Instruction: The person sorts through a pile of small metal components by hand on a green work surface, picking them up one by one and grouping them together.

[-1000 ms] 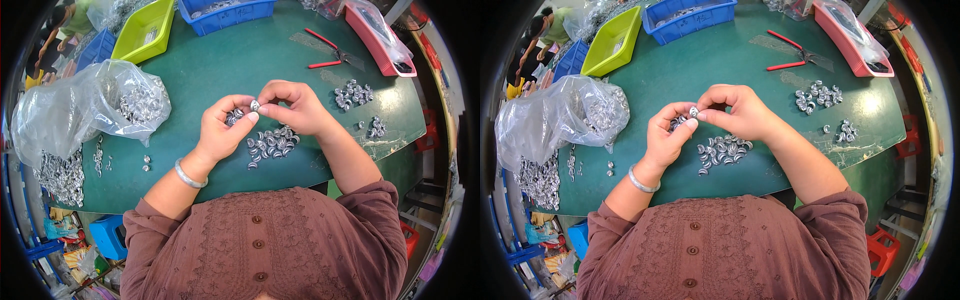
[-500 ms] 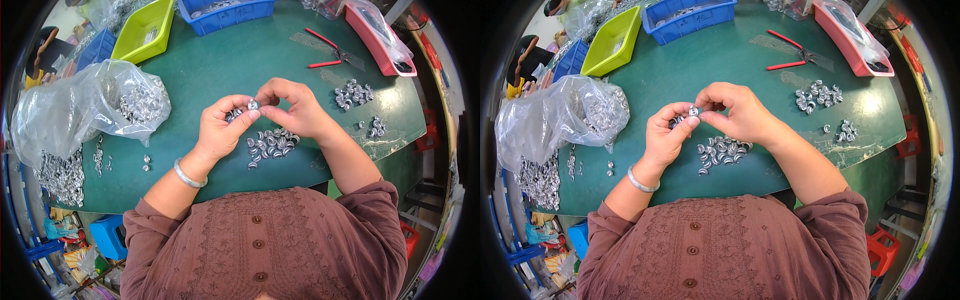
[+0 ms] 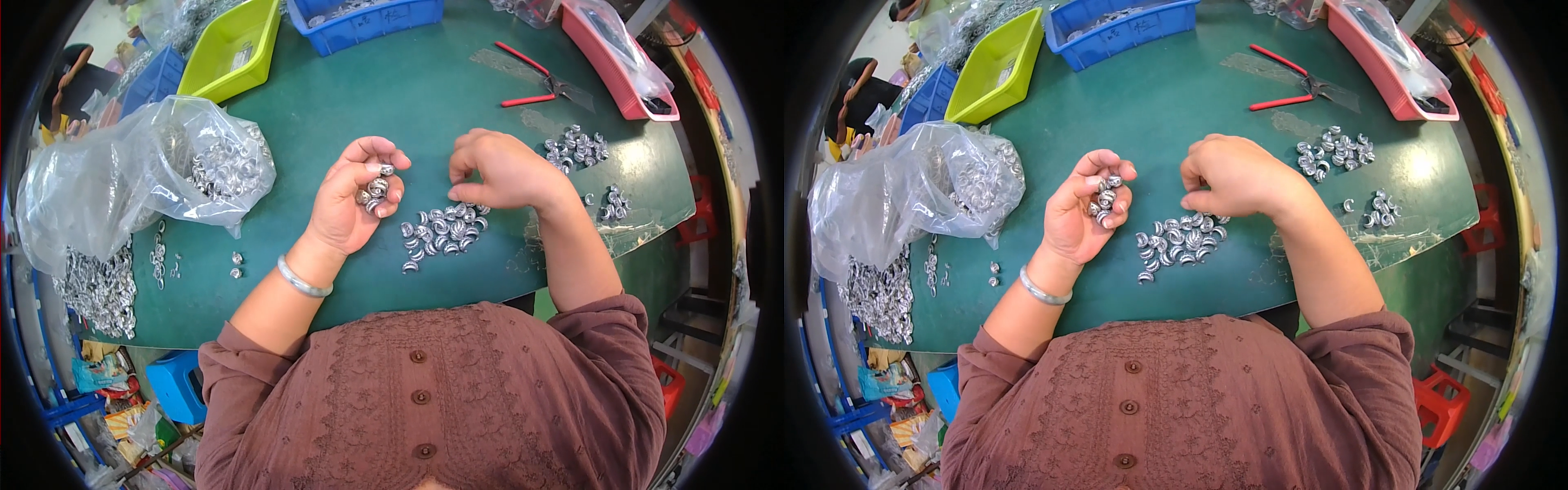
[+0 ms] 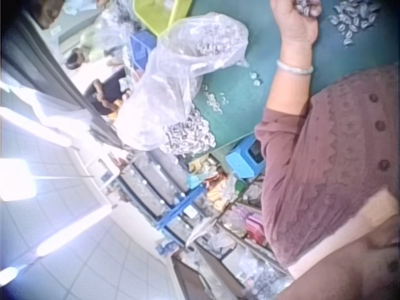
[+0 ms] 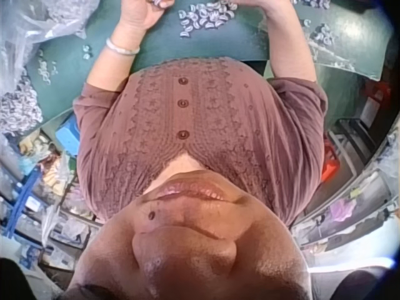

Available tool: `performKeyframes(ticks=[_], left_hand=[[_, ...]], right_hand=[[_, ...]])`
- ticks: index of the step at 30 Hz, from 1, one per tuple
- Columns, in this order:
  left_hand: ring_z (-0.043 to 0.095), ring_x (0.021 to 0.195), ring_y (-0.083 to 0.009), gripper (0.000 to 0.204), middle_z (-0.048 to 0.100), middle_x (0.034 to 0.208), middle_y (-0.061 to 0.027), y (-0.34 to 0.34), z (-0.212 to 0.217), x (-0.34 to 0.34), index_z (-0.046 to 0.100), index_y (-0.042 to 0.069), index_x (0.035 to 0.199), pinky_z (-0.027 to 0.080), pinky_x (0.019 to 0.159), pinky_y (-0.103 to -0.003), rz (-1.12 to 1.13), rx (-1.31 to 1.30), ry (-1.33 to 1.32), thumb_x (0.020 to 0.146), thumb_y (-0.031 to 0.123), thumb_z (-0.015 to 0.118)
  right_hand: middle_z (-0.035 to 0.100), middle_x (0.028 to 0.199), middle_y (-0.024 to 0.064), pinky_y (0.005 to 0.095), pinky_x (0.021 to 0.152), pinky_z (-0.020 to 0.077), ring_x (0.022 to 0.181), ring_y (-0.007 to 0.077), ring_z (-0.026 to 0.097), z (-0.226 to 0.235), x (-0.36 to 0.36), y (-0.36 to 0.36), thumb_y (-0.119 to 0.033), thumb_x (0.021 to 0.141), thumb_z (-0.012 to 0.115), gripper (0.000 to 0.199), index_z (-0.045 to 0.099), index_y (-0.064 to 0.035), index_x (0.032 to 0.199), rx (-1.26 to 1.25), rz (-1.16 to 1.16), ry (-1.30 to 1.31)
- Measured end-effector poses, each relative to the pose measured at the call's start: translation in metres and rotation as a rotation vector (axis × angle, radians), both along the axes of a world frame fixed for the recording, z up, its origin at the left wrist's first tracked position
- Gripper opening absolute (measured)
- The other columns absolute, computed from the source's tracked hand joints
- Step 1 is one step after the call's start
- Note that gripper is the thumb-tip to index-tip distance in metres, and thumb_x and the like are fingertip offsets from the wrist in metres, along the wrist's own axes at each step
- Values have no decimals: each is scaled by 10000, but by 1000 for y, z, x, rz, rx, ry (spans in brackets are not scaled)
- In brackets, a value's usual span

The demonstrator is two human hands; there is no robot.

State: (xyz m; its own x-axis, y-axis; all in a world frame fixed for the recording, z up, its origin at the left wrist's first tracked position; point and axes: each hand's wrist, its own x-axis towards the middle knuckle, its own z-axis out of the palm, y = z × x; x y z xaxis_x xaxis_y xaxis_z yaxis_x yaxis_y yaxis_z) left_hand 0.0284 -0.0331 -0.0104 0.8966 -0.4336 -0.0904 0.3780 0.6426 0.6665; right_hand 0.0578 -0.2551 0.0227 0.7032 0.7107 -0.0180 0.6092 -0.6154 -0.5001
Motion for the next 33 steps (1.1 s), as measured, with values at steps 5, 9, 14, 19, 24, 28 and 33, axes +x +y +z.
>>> performKeyframes(ticks=[5, 9, 14, 19, 24, 28, 33], left_hand=[[491, 621, -135, 143, 543, 896, -106, -2, -2, -2, 557, 28, 863, 367, 451, -198, 8, 126, 26, 839, 157, 500], [466, 553, -89, 208, 560, 776, -60, -6, 1, -3, 578, 26, 814, 335, 428, -173, 12, 318, 62, 860, 224, 533], [441, 516, -59, 197, 550, 704, -17, -10, 4, -5, 589, 39, 862, 305, 416, -162, 27, 492, 63, 851, 233, 562], [450, 524, -53, 157, 557, 699, -5, -11, 5, -8, 590, 47, 883, 314, 427, -159, -10, 471, 8, 823, 191, 605], [465, 535, -47, 146, 565, 704, 0, -13, 6, -10, 596, 45, 881, 332, 436, -155, 28, 486, -52, 807, 168, 625], [471, 550, -39, 147, 562, 709, 10, -14, 5, -12, 604, 33, 884, 351, 449, -153, 121, 572, -212, 799, 149, 633], [468, 558, -31, 143, 557, 702, 15, -13, 2, -12, 604, 16, 886, 361, 462, -156, 177, 659, -382, 795, 123, 634]], right_hand=[[562, 706, 70, 349, 671, 430, 758, 258, 531, -11, 1, -1, -136, 662, 639, 112, 595, -43, 704, -47, 64, -26], [560, 711, 70, 315, 653, 428, 728, 228, 534, -6, 2, 5, -70, 677, 632, 74, 602, -28, 731, 133, 36, 18], [587, 746, 67, 262, 643, 440, 695, 160, 550, 2, -4, 18, -43, 736, 632, 72, 621, -3, 794, 570, -109, 194], [600, 768, 65, 276, 655, 453, 735, 173, 568, -7, -6, 25, -14, 719, 633, 69, 624, -13, 787, 718, -50, 97], [598, 767, 65, 282, 659, 458, 743, 191, 570, -9, -5, 27, -2, 704, 640, 79, 618, -19, 777, 713, -6, -12], [591, 766, 63, 281, 659, 458, 741, 192, 566, -6, -7, 28, 5, 701, 639, 82, 609, -21, 773, 729, -6, -18], [588, 772, 49, 264, 656, 451, 741, 160, 559, -8, -7, 28, 2, 720, 630, 76, 601, -19, 786, 768, -3, 40]])
